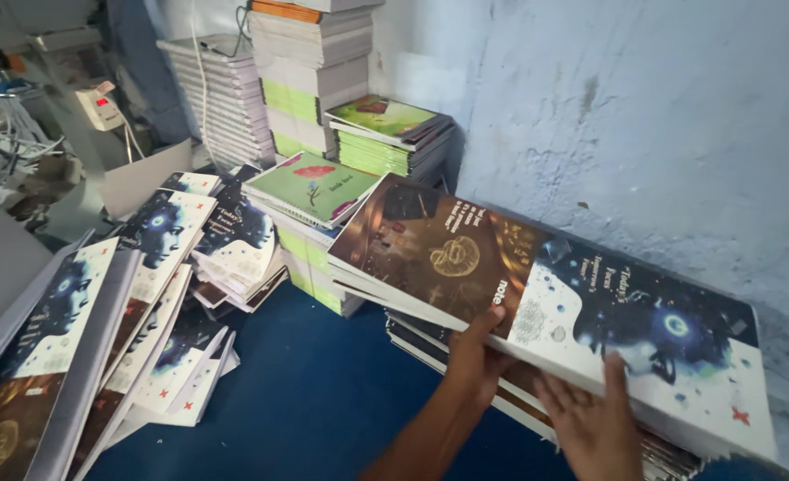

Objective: The person picks up loose notebooks from a pile on the floor and places them into a neat stack. The person repeatedly gathers notebooks and adds them to the growing stack.

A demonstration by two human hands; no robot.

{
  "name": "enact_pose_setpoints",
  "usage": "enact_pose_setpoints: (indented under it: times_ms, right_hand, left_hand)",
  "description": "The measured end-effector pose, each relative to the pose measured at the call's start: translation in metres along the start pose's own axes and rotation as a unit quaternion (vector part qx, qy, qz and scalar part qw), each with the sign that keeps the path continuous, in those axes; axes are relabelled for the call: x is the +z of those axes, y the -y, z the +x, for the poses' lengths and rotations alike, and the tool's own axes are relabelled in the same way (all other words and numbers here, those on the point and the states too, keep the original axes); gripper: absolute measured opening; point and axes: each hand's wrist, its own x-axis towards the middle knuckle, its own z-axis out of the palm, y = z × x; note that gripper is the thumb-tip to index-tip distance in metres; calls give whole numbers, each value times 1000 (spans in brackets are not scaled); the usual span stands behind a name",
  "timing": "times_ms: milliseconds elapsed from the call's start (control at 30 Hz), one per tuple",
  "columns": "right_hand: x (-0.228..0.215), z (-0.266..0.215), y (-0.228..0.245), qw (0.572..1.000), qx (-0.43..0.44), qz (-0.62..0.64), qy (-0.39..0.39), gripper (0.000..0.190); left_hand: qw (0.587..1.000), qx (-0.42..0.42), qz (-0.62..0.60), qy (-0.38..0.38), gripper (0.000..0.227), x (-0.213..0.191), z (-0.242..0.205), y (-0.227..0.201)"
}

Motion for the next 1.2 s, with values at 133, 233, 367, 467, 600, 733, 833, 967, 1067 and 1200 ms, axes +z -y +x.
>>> enact_pose_setpoints:
  times_ms: [133, 233, 367, 467, 600, 733, 833, 967, 1067, 1200]
  right_hand:
    - [0, 43, -7, 998, -55, 3, 5, 60]
    - [-17, 66, -8, 997, -60, 36, -16, 55]
    - [-43, 97, -21, 995, -69, 56, -34, 53]
    - [-59, 120, -32, 993, -58, 80, -67, 50]
    - [-78, 135, -52, 989, -57, 92, -103, 45]
    - [-82, 145, -58, 985, -59, 76, -143, 45]
    - [-83, 149, -59, 986, -61, 76, -134, 45]
    - [-89, 151, -68, 987, -71, 90, -115, 49]
    - [-91, 152, -72, 985, -73, 74, -135, 56]
    - [-87, 144, -72, 986, -91, 47, -131, 68]
  left_hand:
    - [999, -12, 33, -1, 42, 11, 24, 9]
    - [998, -28, 56, 8, 45, 6, 42, 19]
    - [997, -47, 66, 6, 48, -8, 66, 36]
    - [992, -92, 87, -16, 48, -25, 80, 51]
    - [991, -126, 50, -15, 49, -59, 92, 75]
    - [985, -159, 55, -36, 51, -83, 111, 91]
    - [984, -166, 65, -20, 54, -92, 120, 90]
    - [947, -236, 216, -8, 70, -100, 116, 72]
    - [874, -233, 425, -36, 92, -101, 115, 48]
    - [887, -250, 387, -35, 88, -108, 114, 26]
